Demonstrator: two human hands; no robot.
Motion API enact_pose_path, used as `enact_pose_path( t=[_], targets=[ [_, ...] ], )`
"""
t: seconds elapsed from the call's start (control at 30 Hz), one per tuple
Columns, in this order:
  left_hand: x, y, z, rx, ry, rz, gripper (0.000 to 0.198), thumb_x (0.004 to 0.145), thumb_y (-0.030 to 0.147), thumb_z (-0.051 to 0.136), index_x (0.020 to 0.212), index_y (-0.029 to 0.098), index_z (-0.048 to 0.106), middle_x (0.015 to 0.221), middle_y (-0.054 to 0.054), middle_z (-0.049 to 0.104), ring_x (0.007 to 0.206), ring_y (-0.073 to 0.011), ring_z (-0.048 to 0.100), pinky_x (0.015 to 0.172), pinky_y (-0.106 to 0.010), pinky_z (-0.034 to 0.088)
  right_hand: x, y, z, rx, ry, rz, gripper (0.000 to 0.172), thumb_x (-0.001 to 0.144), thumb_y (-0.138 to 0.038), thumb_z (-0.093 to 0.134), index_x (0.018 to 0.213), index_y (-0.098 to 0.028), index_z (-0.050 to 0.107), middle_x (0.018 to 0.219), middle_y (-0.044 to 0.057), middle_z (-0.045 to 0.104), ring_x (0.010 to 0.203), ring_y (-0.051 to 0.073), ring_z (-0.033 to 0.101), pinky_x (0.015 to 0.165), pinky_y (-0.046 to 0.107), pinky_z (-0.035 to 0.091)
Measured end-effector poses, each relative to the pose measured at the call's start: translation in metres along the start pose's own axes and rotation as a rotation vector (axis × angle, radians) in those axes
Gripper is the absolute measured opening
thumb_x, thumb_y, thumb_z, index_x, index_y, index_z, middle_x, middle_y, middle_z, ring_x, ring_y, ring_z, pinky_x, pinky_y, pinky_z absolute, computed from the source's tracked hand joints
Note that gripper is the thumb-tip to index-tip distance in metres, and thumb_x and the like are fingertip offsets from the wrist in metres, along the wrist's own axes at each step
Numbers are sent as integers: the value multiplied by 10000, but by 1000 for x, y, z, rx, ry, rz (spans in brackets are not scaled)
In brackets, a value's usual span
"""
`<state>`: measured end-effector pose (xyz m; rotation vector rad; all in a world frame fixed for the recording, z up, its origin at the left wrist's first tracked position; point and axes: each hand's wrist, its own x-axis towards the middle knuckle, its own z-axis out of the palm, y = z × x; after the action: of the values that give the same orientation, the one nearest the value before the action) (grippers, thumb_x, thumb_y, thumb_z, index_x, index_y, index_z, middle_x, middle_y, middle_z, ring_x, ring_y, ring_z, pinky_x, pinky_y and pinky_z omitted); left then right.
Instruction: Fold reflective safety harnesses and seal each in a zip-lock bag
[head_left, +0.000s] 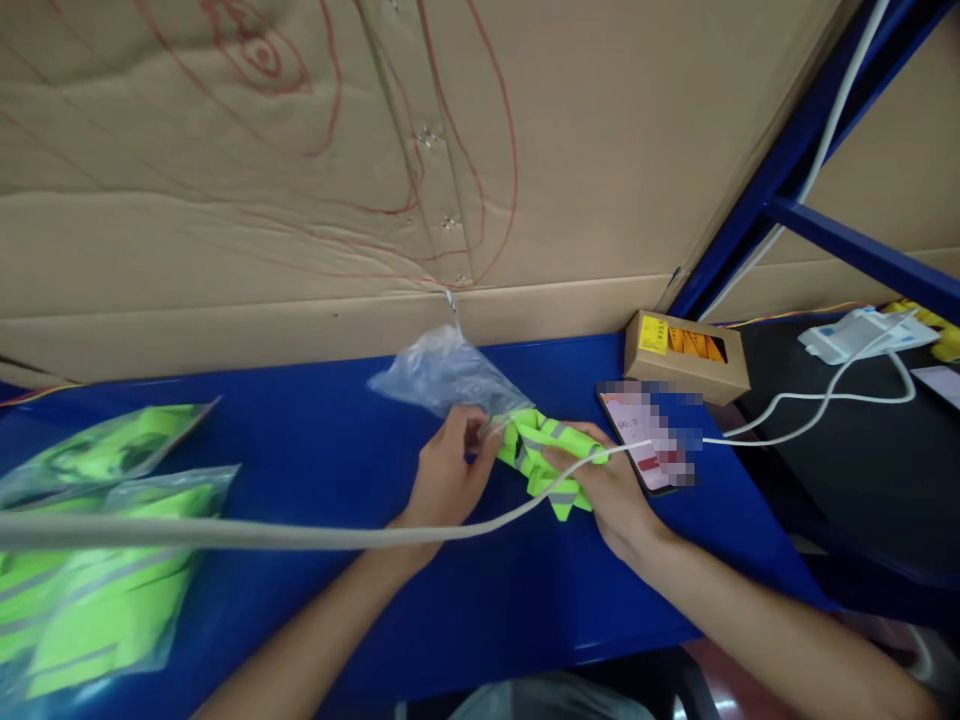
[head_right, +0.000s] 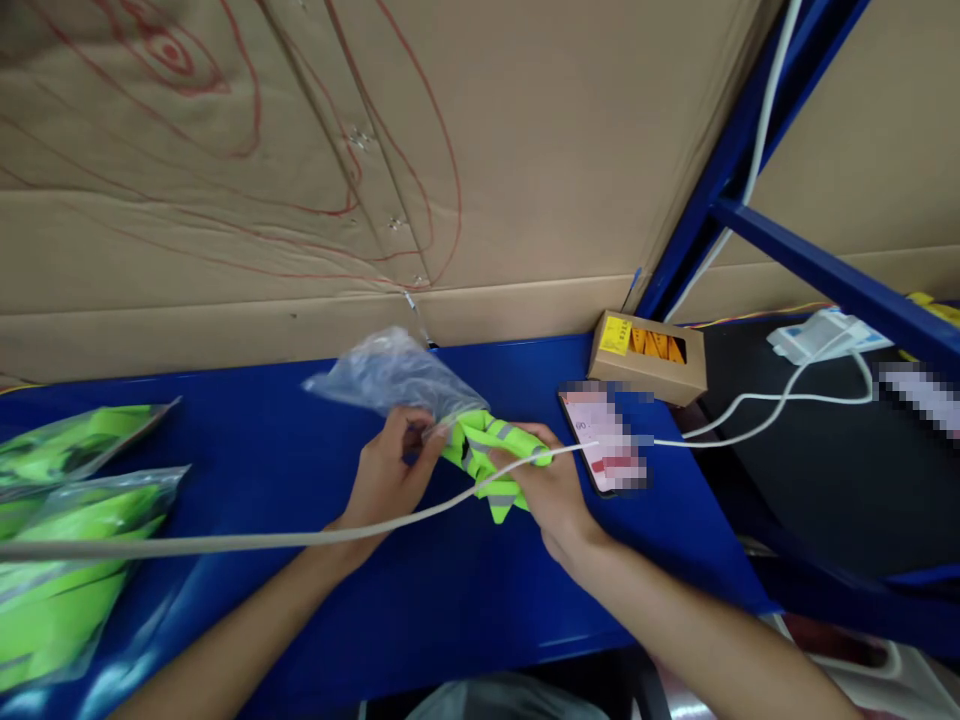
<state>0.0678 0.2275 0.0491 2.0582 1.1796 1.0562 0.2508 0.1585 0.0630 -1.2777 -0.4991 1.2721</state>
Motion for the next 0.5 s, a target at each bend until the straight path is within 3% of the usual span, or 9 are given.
enact_pose_path(
  t=[0.13, 0.3, 0.4, 0.5],
  targets=[
    [3, -9, -3, 15, 9, 44, 102, 962, 284, 566, 1037, 215, 558, 950, -34, 640, 842, -166, 653, 804, -294, 517, 16, -6, 13, 86, -29, 78, 525, 585, -347, 926, 1031, -187, 700, 851, 20, 760, 702, 202, 720, 637, 311, 562],
    [-4, -4, -2, -19, 5, 9, 113, 951, 252, 565, 1061, 230, 558, 973, -43, 646, 885, -197, 663, 828, -342, 522, 30, -5, 20, 252, -157, 202, 445, 642, -323, 875, 1032, -166, 728, 963, 60, 780, 812, 221, 739, 742, 335, 590],
    [-9, -1, 3, -56, 6, -13, 157, 927, 262, 610, 1075, 234, 567, 1018, -54, 646, 947, -211, 661, 878, -373, 528, 31, -1, 15, 233, -164, 141, 430, 663, -305, 870, 1046, -190, 714, 994, 45, 773, 856, 216, 731, 762, 316, 573],
    [-9, 3, 6, -292, 37, -85, 229, 891, 331, 683, 1076, 227, 596, 1131, -66, 616, 1059, -207, 638, 966, -373, 526, 26, -1, 12, 229, -148, 27, 435, 673, -317, 885, 1047, -218, 685, 954, 10, 756, 840, 194, 712, 737, 291, 551]
  ],
)
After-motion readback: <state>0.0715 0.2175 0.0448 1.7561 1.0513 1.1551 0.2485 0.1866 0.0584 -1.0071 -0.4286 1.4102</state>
